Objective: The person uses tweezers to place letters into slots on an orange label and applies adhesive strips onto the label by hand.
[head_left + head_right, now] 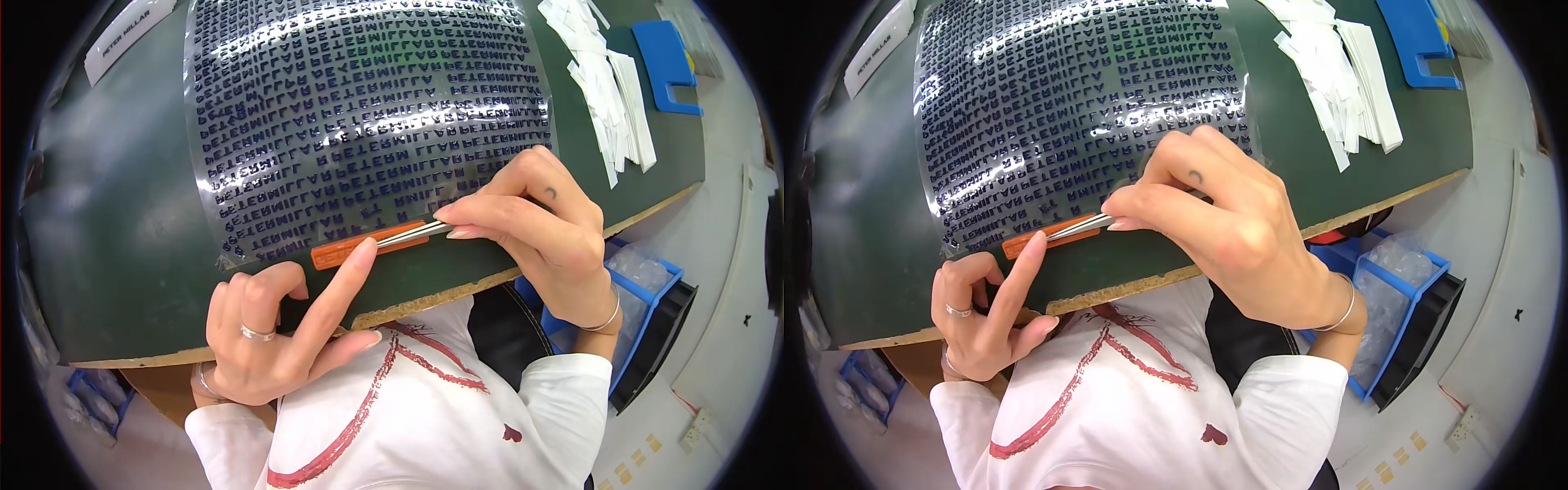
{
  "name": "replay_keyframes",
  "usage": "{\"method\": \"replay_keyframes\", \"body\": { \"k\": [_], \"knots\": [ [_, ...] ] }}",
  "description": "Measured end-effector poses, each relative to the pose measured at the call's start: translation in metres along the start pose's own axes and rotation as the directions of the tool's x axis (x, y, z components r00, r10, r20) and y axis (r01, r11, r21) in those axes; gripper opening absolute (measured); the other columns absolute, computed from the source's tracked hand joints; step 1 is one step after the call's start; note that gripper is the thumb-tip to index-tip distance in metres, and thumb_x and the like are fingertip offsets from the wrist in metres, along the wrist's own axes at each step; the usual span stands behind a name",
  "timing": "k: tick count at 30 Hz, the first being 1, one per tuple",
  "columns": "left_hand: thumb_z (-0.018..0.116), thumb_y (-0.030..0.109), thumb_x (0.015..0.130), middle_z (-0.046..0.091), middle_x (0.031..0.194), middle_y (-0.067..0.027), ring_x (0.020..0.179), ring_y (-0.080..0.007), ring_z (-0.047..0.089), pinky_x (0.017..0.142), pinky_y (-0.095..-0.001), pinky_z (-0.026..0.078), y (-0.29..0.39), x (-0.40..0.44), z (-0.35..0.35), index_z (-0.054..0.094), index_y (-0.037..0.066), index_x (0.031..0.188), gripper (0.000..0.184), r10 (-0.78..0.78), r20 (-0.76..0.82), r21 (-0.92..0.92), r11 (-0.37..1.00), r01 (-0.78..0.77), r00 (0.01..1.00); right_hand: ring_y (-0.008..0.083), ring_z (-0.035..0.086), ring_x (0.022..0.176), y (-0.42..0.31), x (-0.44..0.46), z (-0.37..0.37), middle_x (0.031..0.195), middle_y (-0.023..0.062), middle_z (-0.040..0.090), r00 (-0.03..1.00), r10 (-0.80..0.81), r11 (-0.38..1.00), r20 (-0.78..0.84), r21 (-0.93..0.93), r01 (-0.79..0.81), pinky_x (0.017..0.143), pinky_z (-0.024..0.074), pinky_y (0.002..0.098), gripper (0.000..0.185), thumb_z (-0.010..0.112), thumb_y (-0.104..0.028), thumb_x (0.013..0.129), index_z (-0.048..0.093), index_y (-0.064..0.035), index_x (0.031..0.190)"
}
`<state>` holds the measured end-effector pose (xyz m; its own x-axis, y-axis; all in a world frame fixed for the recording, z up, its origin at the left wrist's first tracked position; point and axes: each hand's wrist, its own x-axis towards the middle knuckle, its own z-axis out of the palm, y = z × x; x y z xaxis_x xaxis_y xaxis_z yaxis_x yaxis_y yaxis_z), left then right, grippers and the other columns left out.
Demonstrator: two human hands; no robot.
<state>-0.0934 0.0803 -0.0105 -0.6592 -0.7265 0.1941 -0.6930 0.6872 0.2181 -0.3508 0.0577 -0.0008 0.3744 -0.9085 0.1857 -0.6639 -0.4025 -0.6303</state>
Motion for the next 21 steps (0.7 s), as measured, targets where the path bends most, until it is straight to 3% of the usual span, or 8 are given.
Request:
{"method": "replay_keyframes", "body": {
  "k": [8,17,21],
  "knots": [
    [0.052,0.062,0.086,0.039,0.084,-0.0018,0.063,-0.0143,0.037,0.054,-0.0287,0.034,0.003,0.002,0.004,0.070,0.011,0.119,0.063,0.019,-0.027,0.111,0.994,-0.016,0.999,0.0177,0.056,0.074,-0.004,-0.013,0.002,0.078,0.0030,0.059,0.994,-0.013,0.994,-0.108,-0.111,0.000,0.061,0.0443,0.0280,0.027,0.076,-0.001,0.065,0.073,-0.0058,0.091],
    [0.053,0.060,0.087,0.039,0.084,-0.0017,0.062,-0.0140,0.034,0.053,-0.0277,0.033,0.000,-0.002,0.008,0.070,0.008,0.118,0.063,0.062,-0.077,0.090,0.994,-0.055,0.995,0.0180,0.057,0.074,-0.002,-0.011,-0.005,0.079,0.0030,0.060,0.997,-0.043,0.991,-0.063,-0.128,0.035,0.062,0.0450,0.0278,0.028,0.077,0.001,0.064,0.073,-0.0053,0.091],
    [0.051,0.058,0.090,0.041,0.083,-0.0013,0.060,-0.0127,0.036,0.051,-0.0262,0.033,-0.001,-0.004,0.012,0.073,0.011,0.113,0.056,0.057,-0.118,0.077,0.996,-0.048,0.991,0.0186,0.058,0.076,0.009,-0.023,-0.020,0.080,0.0041,0.060,0.976,0.010,0.993,-0.220,-0.114,-0.036,0.065,0.0467,0.0271,0.026,0.077,0.003,0.064,0.072,-0.0031,0.088]
  ]
}}
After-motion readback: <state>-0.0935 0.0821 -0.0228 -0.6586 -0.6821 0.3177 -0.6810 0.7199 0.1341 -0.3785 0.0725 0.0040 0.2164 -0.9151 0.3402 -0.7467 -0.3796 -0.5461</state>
